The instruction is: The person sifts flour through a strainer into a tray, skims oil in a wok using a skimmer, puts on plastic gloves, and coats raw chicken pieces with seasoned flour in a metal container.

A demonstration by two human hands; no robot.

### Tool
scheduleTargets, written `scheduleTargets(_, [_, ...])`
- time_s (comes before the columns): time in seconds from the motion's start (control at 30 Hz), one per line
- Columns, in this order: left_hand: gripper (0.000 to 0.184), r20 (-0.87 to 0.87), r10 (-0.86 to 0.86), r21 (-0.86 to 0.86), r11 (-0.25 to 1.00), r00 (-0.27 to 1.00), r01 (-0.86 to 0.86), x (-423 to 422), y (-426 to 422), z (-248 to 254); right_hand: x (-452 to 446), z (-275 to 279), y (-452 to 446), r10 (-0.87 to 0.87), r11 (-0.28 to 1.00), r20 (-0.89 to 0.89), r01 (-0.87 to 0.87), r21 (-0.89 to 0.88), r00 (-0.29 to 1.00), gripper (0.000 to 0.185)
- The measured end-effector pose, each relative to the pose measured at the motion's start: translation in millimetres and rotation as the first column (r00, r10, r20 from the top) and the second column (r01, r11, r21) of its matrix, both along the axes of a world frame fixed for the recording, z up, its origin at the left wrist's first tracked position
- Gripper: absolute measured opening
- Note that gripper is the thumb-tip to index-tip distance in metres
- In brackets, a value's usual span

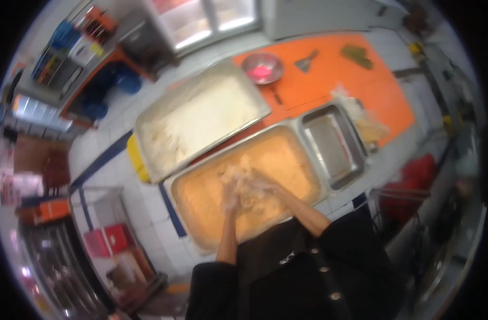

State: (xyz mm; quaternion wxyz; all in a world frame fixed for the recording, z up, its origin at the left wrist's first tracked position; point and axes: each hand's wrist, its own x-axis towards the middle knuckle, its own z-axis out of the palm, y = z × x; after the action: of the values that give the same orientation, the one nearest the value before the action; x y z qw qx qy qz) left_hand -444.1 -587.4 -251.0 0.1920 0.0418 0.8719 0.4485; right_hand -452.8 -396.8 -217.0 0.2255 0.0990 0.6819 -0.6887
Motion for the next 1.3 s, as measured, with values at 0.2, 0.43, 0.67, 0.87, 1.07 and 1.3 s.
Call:
scheduleTargets(0.2, [0.039,0.175,-0.092,-0.186,0.975,0.98,0.125,-9,-18,55,28,37,53,-0.025,0.982,-0.115,0.046,0.185,0.993,0.055])
scheduleTargets(0.43, [0.069,0.134,-0.167,-0.236,0.952,0.977,0.195,14,-4,53,42,-26,53,0.398,0.622,-0.029,-0.247,0.743,0.917,0.065])
scheduleTargets(0.67, [0.045,0.061,-0.306,-0.28,0.909,0.95,0.31,-13,11,69,18,101,12,-0.088,0.921,-0.119,0.035,-0.389,0.989,0.05])
scheduleTargets(0.87, [0.033,0.221,-0.014,-0.061,0.998,0.975,0.028,11,-53,58,5,62,55,0.428,0.683,0.069,-0.373,0.628,0.901,0.049])
scheduleTargets(1.07, [0.04,0.21,0.326,0.093,0.932,0.922,-0.351,41,-43,5,52,-16,40,0.409,0.771,0.231,-0.47,0.43,0.883,0.056])
scheduleTargets(1.3, [0.032,0.028,0.199,0.311,0.929,0.98,-0.198,-5,20,52,40,-2,21,0.088,0.958,0.011,-0.082,-0.274,0.996,0.038])
